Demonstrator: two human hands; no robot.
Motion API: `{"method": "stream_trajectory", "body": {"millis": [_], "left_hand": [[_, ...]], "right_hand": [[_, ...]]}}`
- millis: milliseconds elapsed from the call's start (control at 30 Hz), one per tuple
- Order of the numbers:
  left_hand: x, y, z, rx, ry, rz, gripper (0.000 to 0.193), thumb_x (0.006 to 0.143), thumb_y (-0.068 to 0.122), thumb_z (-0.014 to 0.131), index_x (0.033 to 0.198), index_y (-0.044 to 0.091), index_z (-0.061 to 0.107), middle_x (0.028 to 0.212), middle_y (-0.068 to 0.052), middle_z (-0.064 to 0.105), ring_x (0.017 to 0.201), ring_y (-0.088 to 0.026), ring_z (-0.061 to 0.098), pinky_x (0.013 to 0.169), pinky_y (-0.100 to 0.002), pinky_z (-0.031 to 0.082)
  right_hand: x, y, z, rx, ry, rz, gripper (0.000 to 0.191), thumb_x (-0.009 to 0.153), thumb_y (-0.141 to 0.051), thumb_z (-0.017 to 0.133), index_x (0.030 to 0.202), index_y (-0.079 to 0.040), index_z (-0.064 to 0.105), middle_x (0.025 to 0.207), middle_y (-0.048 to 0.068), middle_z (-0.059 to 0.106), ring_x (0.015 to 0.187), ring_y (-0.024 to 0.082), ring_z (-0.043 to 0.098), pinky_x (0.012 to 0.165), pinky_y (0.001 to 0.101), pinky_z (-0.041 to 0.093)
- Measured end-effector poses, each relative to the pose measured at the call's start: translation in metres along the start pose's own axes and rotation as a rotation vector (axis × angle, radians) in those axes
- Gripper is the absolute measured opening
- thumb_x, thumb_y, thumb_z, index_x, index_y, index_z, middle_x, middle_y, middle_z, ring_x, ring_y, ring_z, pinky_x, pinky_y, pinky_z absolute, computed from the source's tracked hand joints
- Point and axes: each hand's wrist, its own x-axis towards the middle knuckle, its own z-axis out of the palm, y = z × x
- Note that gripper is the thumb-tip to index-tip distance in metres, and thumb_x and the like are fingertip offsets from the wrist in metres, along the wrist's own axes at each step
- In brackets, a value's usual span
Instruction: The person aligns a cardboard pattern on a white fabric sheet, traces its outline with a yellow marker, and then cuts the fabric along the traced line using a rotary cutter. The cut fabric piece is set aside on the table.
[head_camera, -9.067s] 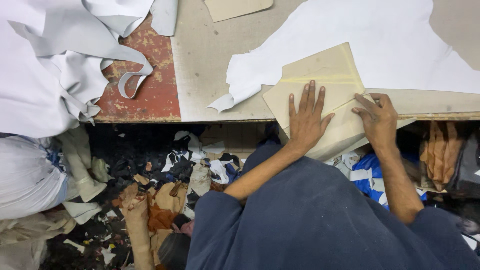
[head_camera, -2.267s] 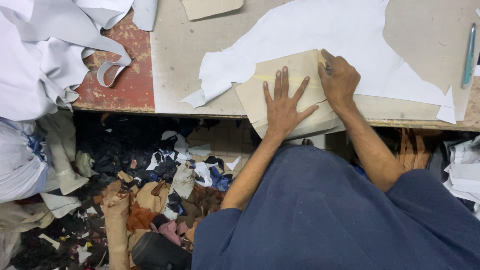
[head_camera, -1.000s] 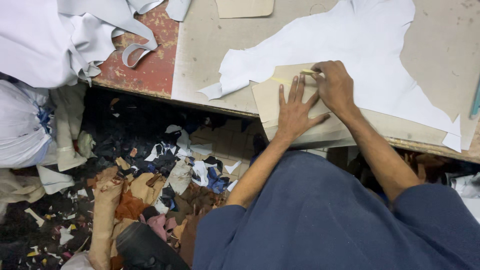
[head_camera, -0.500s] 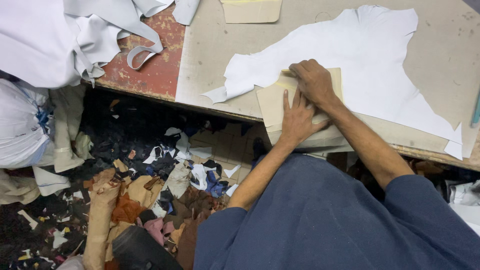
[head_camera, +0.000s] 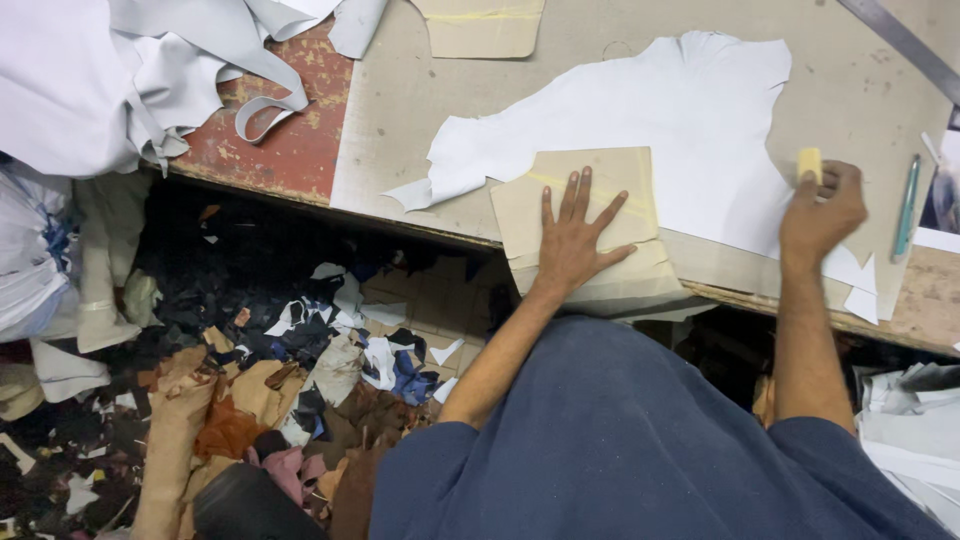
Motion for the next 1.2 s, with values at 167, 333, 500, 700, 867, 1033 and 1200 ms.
{"method": "stream_trajectory", "body": {"millis": [167,333,500,700,867,1033,1200], "left_hand": [[0.001,0.002,-0.001,-0.025,0.026,0.003,0.085,0.082,0.082,0.059,0.155,0.041,0.041,0.170,-0.017,0.015,0.159,-0.034,0.012,0.126,-0.070,0.007],[0.001,0.005,-0.003,0.014,0.035,0.008,0.086,0.082,0.082,0.062,0.155,0.041,0.042,0.170,-0.017,0.016,0.159,-0.034,0.013,0.125,-0.070,0.009],[0.000,0.005,-0.001,0.015,0.036,0.006,0.087,0.080,0.081,0.064,0.154,0.042,0.042,0.169,-0.017,0.017,0.157,-0.034,0.014,0.124,-0.070,0.009],[-0.001,0.006,-0.002,0.041,-0.010,-0.012,0.089,0.081,0.080,0.065,0.157,0.041,0.041,0.171,-0.017,0.015,0.159,-0.034,0.014,0.125,-0.069,0.009],[0.000,0.008,-0.004,-0.003,0.001,-0.011,0.087,0.082,0.079,0.065,0.156,0.041,0.039,0.171,-0.018,0.016,0.160,-0.034,0.014,0.126,-0.070,0.008],[0.005,0.002,-0.006,-0.056,-0.063,-0.014,0.084,0.084,0.075,0.064,0.156,0.042,0.036,0.170,-0.017,0.013,0.159,-0.034,0.012,0.125,-0.069,0.007],[0.008,-0.015,-0.020,-0.097,-0.235,0.018,0.077,0.094,0.061,0.062,0.161,0.039,0.029,0.173,-0.017,0.008,0.161,-0.033,0.013,0.127,-0.065,0.011]], "right_hand": [[0.008,0.053,-0.049,-0.019,-0.049,0.097,0.018,0.099,0.008,0.073,0.115,0.005,0.066,0.106,0.015,0.073,0.090,0.024,0.074,0.075,0.0331,0.057],[0.009,0.053,-0.057,-0.163,-0.065,0.030,0.024,0.100,0.001,0.073,0.123,0.001,0.064,0.117,0.017,0.066,0.096,0.025,0.070,0.079,0.0332,0.057],[-0.037,-0.005,-0.053,-0.325,-0.153,-0.401,0.035,0.096,-0.007,0.080,0.128,-0.004,0.066,0.131,0.019,0.059,0.105,0.029,0.066,0.084,0.0329,0.060],[-0.110,-0.069,-0.028,-0.069,-0.839,-0.648,0.065,0.081,-0.025,0.077,0.142,-0.016,0.057,0.139,0.012,0.060,0.107,0.029,0.067,0.080,0.0384,0.062],[-0.110,-0.073,-0.016,-0.080,-0.866,-0.555,0.066,0.085,-0.025,0.075,0.145,-0.009,0.054,0.136,0.011,0.061,0.108,0.027,0.067,0.080,0.0377,0.062],[-0.108,-0.074,-0.009,-0.125,-0.936,-0.510,0.063,0.087,-0.032,0.073,0.142,-0.008,0.056,0.128,0.010,0.064,0.102,0.026,0.068,0.077,0.0376,0.062],[-0.103,-0.079,-0.005,-0.184,-1.024,-0.502,0.057,0.090,-0.033,0.070,0.139,-0.008,0.057,0.125,0.009,0.065,0.101,0.026,0.071,0.076,0.0369,0.062]]}}
